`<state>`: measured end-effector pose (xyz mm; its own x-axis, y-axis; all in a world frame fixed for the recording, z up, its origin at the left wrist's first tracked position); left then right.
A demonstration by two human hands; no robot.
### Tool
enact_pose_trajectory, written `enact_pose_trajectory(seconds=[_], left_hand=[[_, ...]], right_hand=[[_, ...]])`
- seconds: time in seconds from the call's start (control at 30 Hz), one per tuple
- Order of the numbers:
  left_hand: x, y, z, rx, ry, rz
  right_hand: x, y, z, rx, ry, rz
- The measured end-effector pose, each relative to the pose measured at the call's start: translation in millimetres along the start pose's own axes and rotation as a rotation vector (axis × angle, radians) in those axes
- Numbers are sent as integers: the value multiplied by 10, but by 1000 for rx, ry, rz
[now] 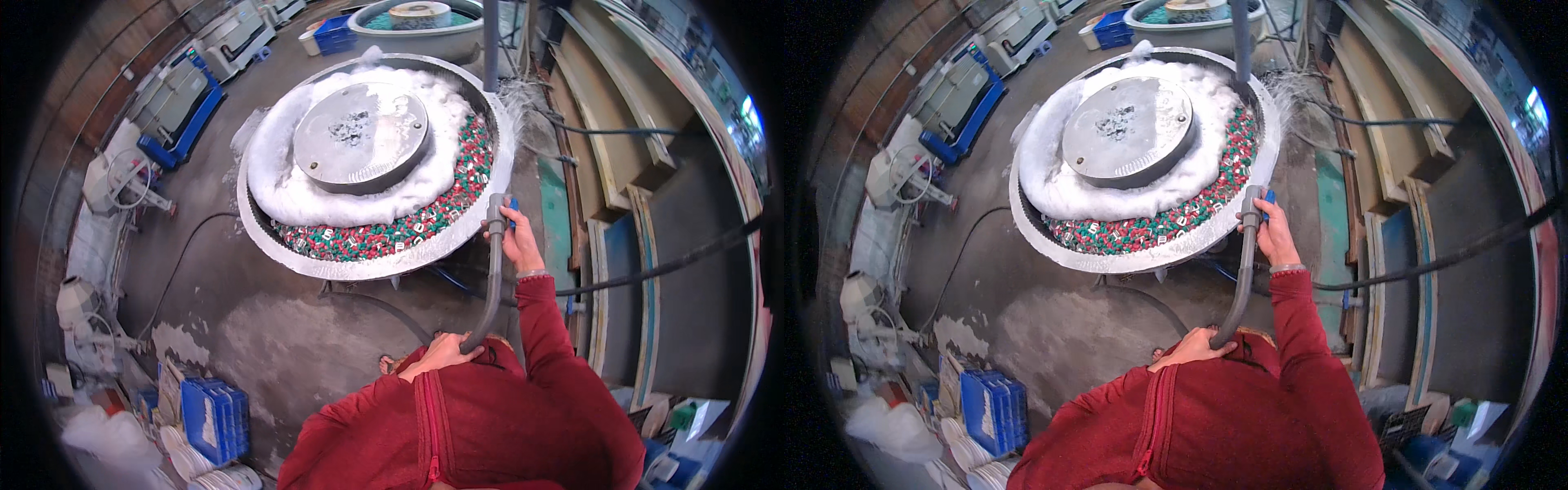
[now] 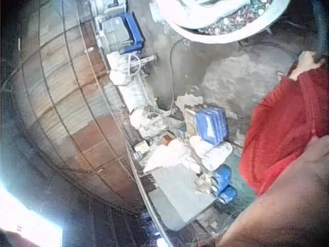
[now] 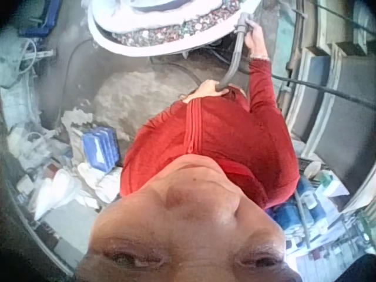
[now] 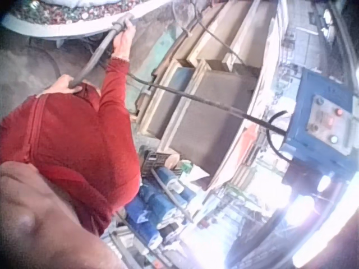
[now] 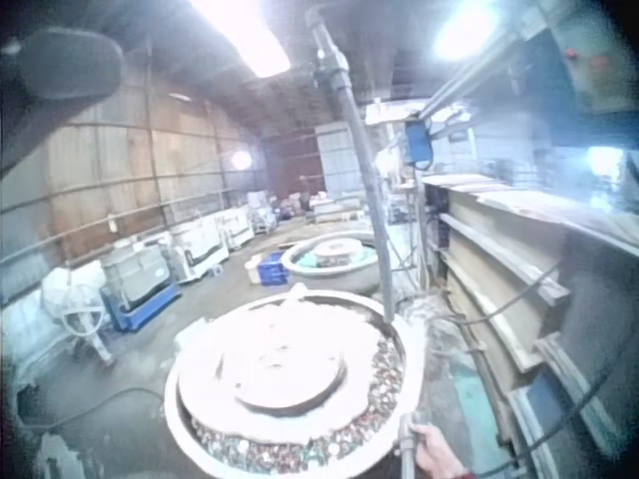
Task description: The person uses a hose to spray water into vibrating industrial machines containing media and onto the concrete floor. They move around the workspace, directing the water and adjusting the hose nozzle.
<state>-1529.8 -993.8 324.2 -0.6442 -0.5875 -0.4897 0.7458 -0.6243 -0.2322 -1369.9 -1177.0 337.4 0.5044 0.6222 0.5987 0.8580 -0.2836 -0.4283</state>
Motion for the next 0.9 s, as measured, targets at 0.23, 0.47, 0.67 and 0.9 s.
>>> enact_pose_trajectory(seconds=[0.23,0.47,0.67,0.9], left_hand=[[-121,93,128,-62,-83,68],[-308,68,-21,-134,-101,123],[-518,-27,-90,-50,-192,291],[-806,-130,-331,-163,-119,269]], right_hand=[[1042,43,31,15,-152,-373],[1663,-37,238,25,-196,-515],[1887,-6,495,104,-228,-503],[2005,181,834,161,-209,-489]])
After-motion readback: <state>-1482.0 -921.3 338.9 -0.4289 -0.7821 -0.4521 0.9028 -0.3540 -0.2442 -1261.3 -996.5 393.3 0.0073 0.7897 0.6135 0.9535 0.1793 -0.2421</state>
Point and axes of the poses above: each hand's wrist, its own y-axis towards the middle knuckle, its own x-axis out of the palm, z = x × y, the point moved 9 cm from there along y, towards the middle knuckle, and after that the axes turned 8 degrees about z, right-handed, at the moved point
